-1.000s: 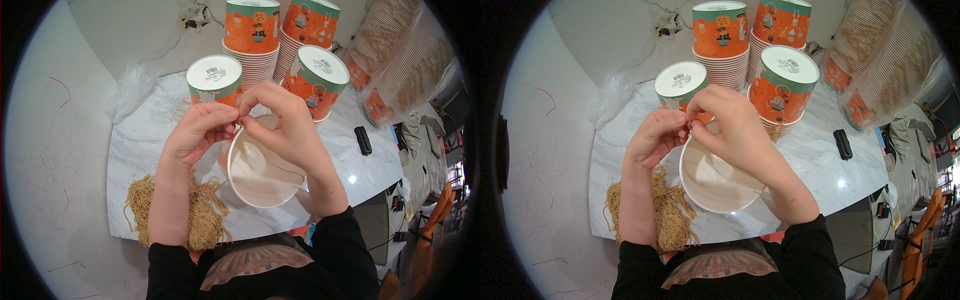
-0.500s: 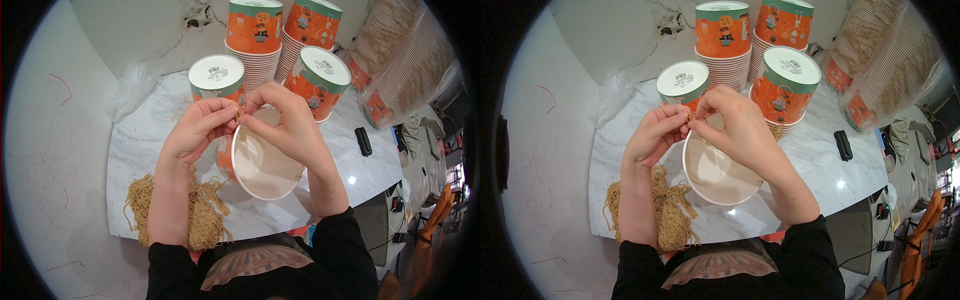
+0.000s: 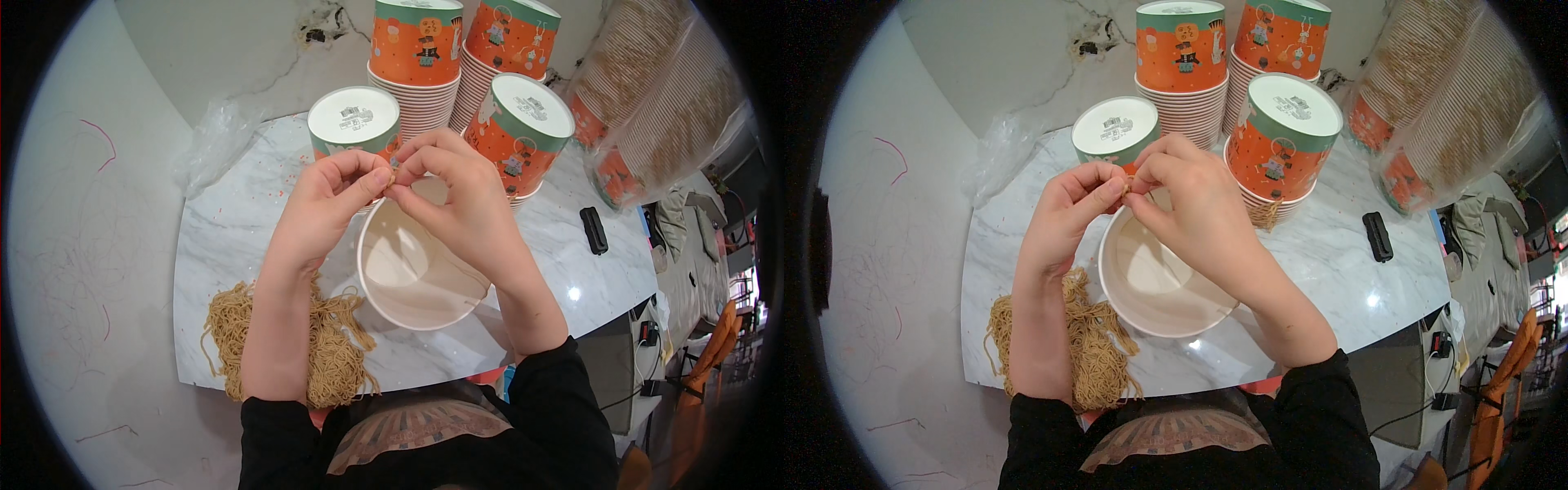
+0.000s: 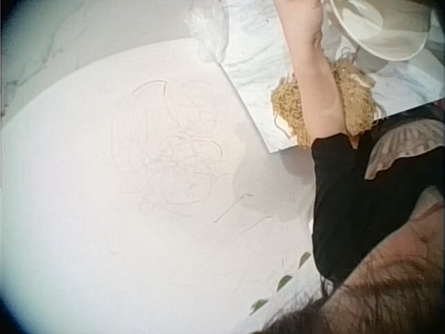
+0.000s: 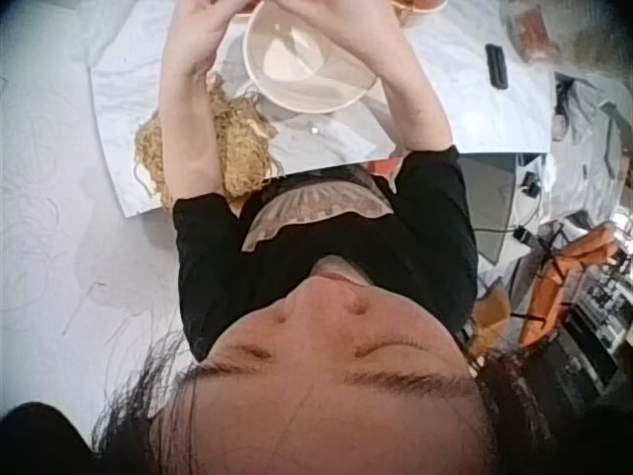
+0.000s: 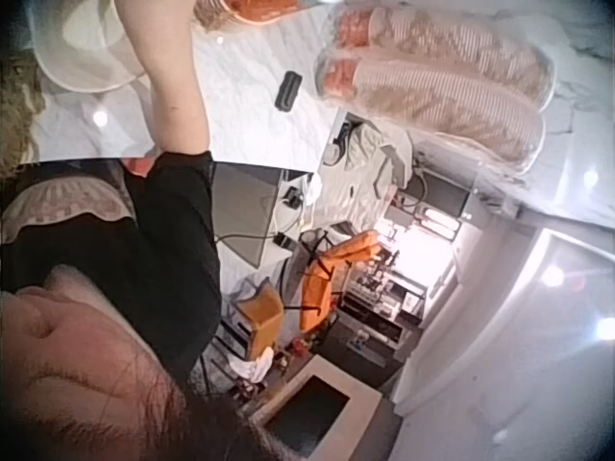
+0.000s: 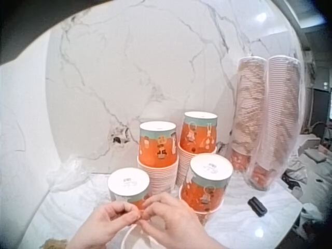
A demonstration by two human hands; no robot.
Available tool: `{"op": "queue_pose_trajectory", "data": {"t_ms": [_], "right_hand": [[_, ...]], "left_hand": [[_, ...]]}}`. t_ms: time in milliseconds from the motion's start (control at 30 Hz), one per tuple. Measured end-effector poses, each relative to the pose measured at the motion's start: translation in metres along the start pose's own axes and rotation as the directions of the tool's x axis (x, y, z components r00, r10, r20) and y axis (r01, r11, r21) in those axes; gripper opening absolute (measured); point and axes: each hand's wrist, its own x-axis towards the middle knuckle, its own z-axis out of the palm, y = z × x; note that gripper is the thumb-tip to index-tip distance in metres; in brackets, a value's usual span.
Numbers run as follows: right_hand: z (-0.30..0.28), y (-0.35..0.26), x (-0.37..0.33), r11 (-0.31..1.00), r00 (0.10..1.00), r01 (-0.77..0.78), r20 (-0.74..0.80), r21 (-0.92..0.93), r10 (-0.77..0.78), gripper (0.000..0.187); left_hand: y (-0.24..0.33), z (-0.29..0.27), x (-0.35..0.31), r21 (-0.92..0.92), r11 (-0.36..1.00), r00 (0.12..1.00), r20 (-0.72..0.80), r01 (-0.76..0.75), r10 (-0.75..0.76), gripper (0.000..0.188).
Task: Attaching handles or strings to paper buckets.
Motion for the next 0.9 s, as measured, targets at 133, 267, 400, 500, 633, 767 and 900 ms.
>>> {"op": "queue_pose_trajectory", "data": {"t_ms": [133, 267, 400, 500, 633, 767, 900], "right_hand": [[0.0, 0.001, -0.002, 1.0, 0.998, -0.003, 0.059, 0.001, 0.003, 0.013], [-0.001, -0.002, -0.003, 1.0, 0.994, 0.006, 0.105, -0.01, -0.005, 0.013], [-0.007, -0.008, -0.001, 0.999, 0.983, -0.004, 0.184, -0.04, 0.011, 0.012], [-0.007, -0.006, -0.002, 0.997, 0.98, 0.022, 0.197, -0.067, -0.008, 0.012], [-0.008, -0.004, -0.002, 1.0, 0.974, 0.01, 0.226, -0.007, -0.008, 0.012], [-0.012, -0.001, 0.0, 0.999, 0.963, -0.009, 0.271, 0.048, -0.004, 0.012], [-0.009, 0.0, 0.0, 0.991, 0.964, -0.023, 0.267, 0.133, -0.014, 0.012]], "left_hand": [[-0.002, 0.003, 0.0, 0.032, 0.999, 0.999, -0.023, -0.036, 0.036, 0.018], [-0.002, 0.001, 0.0, 0.056, 0.998, 0.996, -0.09, -0.023, 0.028, 0.018], [-0.005, -0.001, 0.0, 0.048, 0.998, 0.996, -0.079, -0.045, 0.049, 0.017], [-0.007, 0.001, 0.001, 0.052, 0.995, 0.992, -0.087, -0.086, 0.09, 0.016], [-0.009, 0.004, 0.002, 0.047, 0.988, 0.983, -0.106, -0.148, 0.153, 0.015], [-0.013, 0.014, 0.004, 0.013, 0.989, 0.974, -0.176, -0.146, 0.146, 0.014], [-0.019, 0.014, 0.005, 0.054, 0.98, 0.961, -0.193, -0.191, 0.198, 0.013]]}}
